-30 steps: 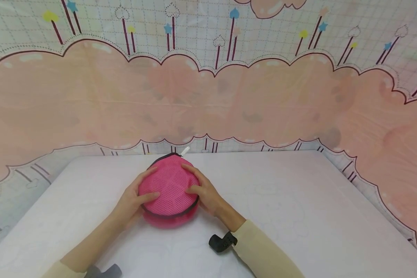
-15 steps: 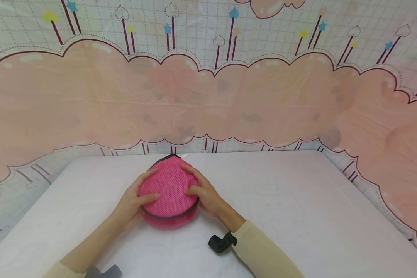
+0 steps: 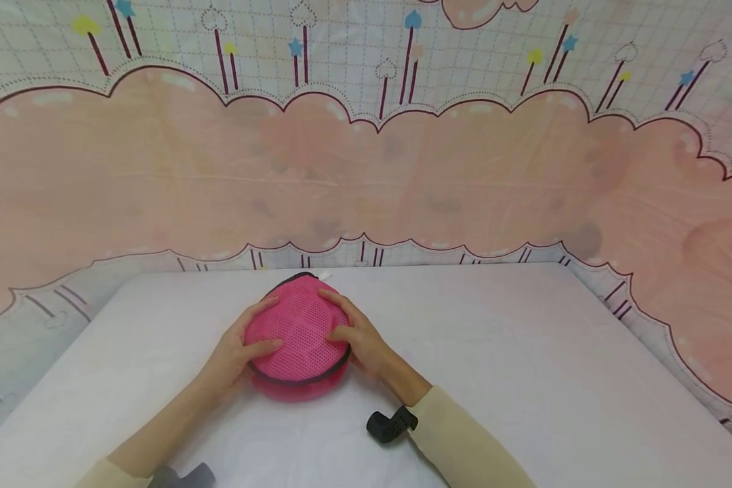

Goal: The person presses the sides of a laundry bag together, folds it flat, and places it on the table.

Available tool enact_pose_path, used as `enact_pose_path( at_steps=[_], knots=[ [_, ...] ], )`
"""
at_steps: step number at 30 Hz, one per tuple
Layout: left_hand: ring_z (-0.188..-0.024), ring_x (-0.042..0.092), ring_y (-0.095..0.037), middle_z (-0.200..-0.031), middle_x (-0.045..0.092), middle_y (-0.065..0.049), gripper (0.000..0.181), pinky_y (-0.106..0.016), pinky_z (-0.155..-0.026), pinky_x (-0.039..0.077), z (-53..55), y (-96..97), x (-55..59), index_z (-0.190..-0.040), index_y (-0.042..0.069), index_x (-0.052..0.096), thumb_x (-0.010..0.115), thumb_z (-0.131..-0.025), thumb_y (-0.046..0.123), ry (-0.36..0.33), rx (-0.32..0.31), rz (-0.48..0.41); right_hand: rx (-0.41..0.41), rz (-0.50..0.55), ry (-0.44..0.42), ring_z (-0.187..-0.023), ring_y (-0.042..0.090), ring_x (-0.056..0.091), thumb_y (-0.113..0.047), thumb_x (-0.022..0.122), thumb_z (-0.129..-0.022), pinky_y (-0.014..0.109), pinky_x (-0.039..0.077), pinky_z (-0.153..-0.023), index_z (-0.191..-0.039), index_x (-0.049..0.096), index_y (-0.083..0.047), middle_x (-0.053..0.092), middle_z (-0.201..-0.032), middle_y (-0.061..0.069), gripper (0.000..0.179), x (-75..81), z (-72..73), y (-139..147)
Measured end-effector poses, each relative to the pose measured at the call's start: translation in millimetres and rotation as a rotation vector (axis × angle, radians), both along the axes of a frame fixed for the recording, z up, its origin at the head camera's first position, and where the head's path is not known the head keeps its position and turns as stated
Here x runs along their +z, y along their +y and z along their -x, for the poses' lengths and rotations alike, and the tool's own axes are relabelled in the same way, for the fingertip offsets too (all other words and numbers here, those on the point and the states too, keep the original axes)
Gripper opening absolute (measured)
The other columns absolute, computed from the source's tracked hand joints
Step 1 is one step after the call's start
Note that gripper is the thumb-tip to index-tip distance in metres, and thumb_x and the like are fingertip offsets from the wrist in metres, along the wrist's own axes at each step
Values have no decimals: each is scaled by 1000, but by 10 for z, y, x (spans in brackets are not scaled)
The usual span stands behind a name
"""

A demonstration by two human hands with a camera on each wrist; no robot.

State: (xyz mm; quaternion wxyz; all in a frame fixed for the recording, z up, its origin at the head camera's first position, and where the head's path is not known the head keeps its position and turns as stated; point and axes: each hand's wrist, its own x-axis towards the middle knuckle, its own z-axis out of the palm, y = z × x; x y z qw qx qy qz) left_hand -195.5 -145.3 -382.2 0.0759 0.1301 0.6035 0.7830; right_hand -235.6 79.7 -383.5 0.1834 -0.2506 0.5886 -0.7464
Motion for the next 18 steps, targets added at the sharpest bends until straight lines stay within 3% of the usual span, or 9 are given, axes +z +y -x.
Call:
enact_pose_path(
  at_steps=[13,18],
  knots=[
    [-123,43,-31,-144,30,-13,70,-37,-89,50,-22,13,4,-147,18,33,63,-88,-3,-14,-1,6,1,0,6,-128,29,33,5,41,-80,34,41,-97,-149,32,-16,21,-152,5,73,-39,14,9],
    [-124,41,-30,-144,31,-13,69,-39,-90,50,-11,-12,20,-147,20,33,63,-89,-1,-58,-14,17,-6,-13,6,-127,28,34,5,42,-80,34,41,-97,-148,34,-17,23,-151,4,72,-32,19,21]
  ],
)
